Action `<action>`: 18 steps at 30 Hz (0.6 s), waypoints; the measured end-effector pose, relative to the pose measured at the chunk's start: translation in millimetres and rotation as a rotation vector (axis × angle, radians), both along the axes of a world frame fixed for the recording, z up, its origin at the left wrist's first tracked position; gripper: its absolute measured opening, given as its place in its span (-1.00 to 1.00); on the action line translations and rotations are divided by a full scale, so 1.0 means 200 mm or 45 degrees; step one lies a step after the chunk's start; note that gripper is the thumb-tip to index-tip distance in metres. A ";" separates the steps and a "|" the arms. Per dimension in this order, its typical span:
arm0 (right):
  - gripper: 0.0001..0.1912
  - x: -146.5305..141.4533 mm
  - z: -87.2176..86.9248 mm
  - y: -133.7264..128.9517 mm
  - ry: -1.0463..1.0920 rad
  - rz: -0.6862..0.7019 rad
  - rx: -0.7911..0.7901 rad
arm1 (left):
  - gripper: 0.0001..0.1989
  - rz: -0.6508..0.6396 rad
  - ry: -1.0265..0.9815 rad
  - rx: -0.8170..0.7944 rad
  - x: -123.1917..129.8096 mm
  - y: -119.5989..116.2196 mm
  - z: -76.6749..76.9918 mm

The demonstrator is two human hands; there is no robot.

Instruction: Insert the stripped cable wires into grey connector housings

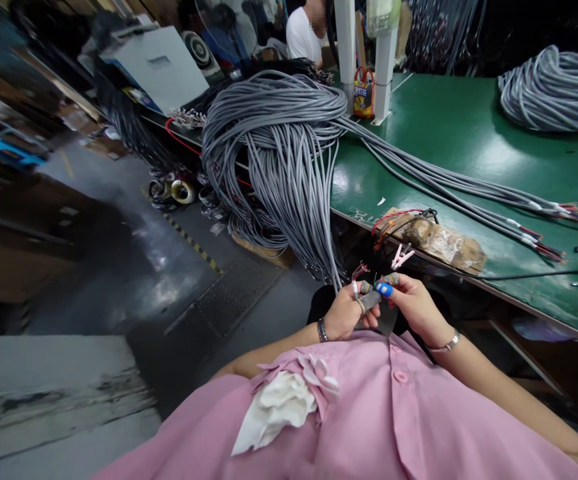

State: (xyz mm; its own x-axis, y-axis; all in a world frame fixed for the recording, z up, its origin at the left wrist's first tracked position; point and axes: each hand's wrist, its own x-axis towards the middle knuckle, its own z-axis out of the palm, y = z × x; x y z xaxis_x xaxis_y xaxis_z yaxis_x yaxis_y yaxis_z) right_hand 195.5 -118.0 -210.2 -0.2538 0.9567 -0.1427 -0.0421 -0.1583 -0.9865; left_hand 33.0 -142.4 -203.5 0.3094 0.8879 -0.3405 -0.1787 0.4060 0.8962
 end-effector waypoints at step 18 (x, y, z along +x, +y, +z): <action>-0.70 -0.04 0.02 -0.03 0.018 -0.113 -0.048 | -0.67 0.323 -0.064 0.013 0.02 0.02 0.00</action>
State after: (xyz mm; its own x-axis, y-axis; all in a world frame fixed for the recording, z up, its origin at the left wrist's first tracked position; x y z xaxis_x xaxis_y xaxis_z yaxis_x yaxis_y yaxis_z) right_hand 187.1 -124.3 -207.1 -0.1703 0.9695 -0.1764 -0.0716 -0.1907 -0.9790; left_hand 37.9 -139.3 -202.8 0.0928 0.9425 -0.3211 -0.3177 0.3336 0.8875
